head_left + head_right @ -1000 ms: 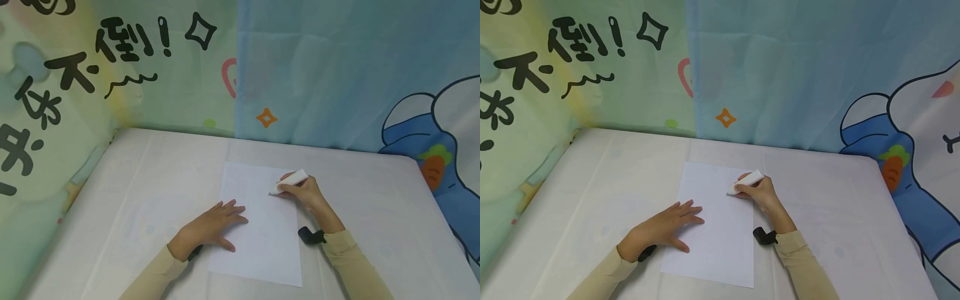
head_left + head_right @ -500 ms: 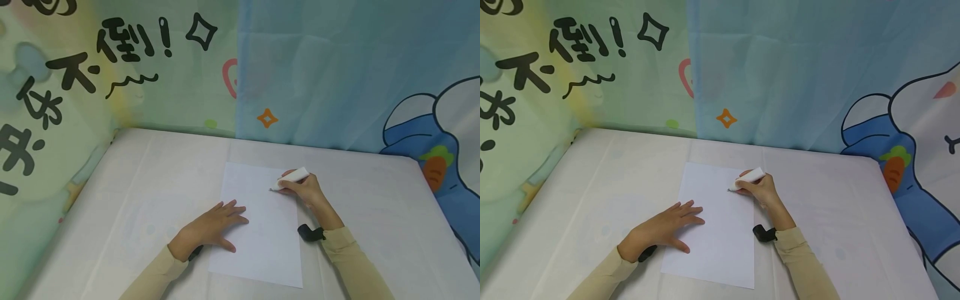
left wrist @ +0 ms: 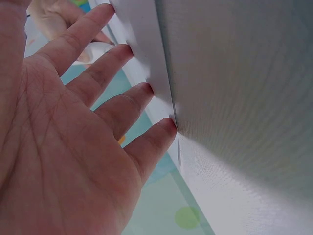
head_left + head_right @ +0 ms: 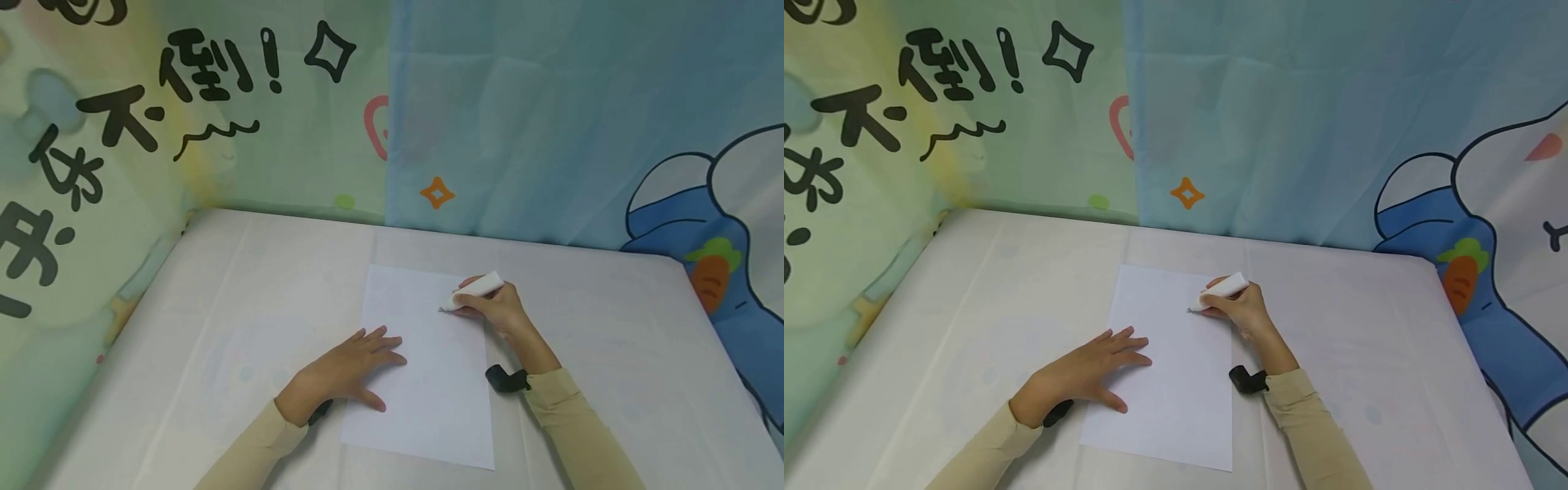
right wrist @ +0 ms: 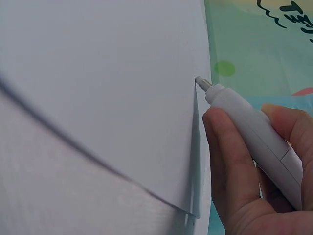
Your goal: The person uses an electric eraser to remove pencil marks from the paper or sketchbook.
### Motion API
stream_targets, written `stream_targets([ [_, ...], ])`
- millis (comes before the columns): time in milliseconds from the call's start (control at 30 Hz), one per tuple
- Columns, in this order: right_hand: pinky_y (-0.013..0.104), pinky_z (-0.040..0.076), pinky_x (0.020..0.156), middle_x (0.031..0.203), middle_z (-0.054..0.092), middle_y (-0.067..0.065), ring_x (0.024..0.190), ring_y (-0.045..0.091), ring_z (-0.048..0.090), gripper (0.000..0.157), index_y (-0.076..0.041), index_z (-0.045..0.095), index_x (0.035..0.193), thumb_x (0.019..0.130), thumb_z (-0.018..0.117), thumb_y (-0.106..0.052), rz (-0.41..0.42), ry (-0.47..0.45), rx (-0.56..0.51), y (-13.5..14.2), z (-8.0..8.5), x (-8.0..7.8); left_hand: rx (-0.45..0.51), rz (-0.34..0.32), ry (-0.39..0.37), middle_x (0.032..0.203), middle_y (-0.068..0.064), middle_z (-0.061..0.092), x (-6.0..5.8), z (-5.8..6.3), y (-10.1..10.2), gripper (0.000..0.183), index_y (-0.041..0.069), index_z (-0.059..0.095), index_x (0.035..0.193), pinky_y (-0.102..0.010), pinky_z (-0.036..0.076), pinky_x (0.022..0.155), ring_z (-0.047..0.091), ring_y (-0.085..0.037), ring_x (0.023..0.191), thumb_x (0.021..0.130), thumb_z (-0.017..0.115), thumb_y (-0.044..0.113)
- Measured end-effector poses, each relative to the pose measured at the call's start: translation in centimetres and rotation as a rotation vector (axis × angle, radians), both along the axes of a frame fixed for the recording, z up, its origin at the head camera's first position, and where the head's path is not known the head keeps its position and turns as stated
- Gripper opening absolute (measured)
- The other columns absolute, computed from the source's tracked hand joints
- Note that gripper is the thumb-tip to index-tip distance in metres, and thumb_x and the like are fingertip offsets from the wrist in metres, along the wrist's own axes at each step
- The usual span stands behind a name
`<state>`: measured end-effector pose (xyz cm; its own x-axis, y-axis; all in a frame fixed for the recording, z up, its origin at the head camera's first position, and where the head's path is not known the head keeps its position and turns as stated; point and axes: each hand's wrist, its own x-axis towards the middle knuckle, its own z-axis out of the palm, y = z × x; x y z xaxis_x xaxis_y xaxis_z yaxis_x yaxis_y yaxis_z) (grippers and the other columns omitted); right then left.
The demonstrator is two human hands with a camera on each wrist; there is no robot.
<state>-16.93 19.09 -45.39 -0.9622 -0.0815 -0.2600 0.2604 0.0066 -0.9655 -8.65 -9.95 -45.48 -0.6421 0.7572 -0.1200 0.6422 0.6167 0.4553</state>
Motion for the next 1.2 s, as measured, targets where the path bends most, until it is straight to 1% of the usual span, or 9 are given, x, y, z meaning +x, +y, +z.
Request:
stream_targets([
  [400, 0.032, 0.059, 0.077, 0.094, 0.064, 0.001, 0.091, 0.011, 0.063, 0.026, 0.009, 0.062, 0.103, 0.081, 0.074, 0.004, 0.036, -0.006, 0.089, 0.3, 0.2, 0.6, -0.001, -0.004, 0.005, 0.152, -0.008, 0.042, -0.1, 0.0, 0.1, 0.072, 0.016, 0.055, 0.135, -0.049, 0.023, 0.118, 0.026, -0.032, 0.146, 0.073, 0.082, 0.041],
  [500, 0.032, 0.059, 0.078, 0.095, 0.064, 0.003, 0.093, 0.012, 0.063, 0.026, 0.008, 0.062, 0.103, 0.08, 0.075, 0.003, 0.048, -0.008, 0.105, 0.3, 0.2, 0.9, -0.003, -0.007, 0.013, 0.152, -0.008, 0.043, -0.1, 0.0, 0.1, 0.072, 0.016, 0.055, 0.135, -0.049, 0.024, 0.118, 0.026, -0.032, 0.146, 0.073, 0.082, 0.041],
  [633, 0.032, 0.059, 0.078, 0.098, 0.064, 0.005, 0.094, 0.012, 0.062, 0.022, 0.003, 0.066, 0.1, 0.08, 0.076, 0.001, 0.065, -0.015, 0.13, 0.3, 0.3, 1.2, 0.0, -0.01, 0.017, 0.151, -0.008, 0.043, 0.0, 0.0, 0.2, 0.072, 0.016, 0.056, 0.135, -0.049, 0.024, 0.118, 0.027, -0.032, 0.146, 0.073, 0.082, 0.041],
  [733, 0.032, 0.059, 0.078, 0.098, 0.064, 0.005, 0.093, 0.012, 0.062, 0.021, 0.001, 0.067, 0.1, 0.08, 0.075, 0.002, 0.081, -0.014, 0.124, 0.3, 0.3, 1.4, 0.003, -0.01, 0.015, 0.151, -0.009, 0.043, 0.0, 0.0, 0.2, 0.071, 0.016, 0.056, 0.134, -0.05, 0.025, 0.118, 0.027, -0.033, 0.146, 0.073, 0.082, 0.041],
  [967, 0.033, 0.06, 0.076, 0.094, 0.065, 0.003, 0.089, 0.012, 0.065, 0.022, 0.007, 0.064, 0.1, 0.08, 0.074, 0.005, 0.097, -0.002, 0.1, 0.4, 0.3, 1.8, 0.006, -0.012, 0.017, 0.151, -0.009, 0.043, 0.0, 0.1, 0.1, 0.071, 0.016, 0.055, 0.134, -0.05, 0.025, 0.117, 0.027, -0.033, 0.146, 0.073, 0.082, 0.041],
  [1200, 0.033, 0.06, 0.075, 0.094, 0.066, 0.005, 0.089, 0.013, 0.066, 0.022, 0.007, 0.065, 0.1, 0.08, 0.074, 0.005, 0.114, 0.017, 0.109, 0.4, 0.2, 2.3, 0.013, -0.008, 0.009, 0.151, -0.008, 0.043, 0.0, 0.0, 0.1, 0.071, 0.016, 0.056, 0.134, -0.05, 0.024, 0.118, 0.027, -0.032, 0.146, 0.073, 0.082, 0.041],
])
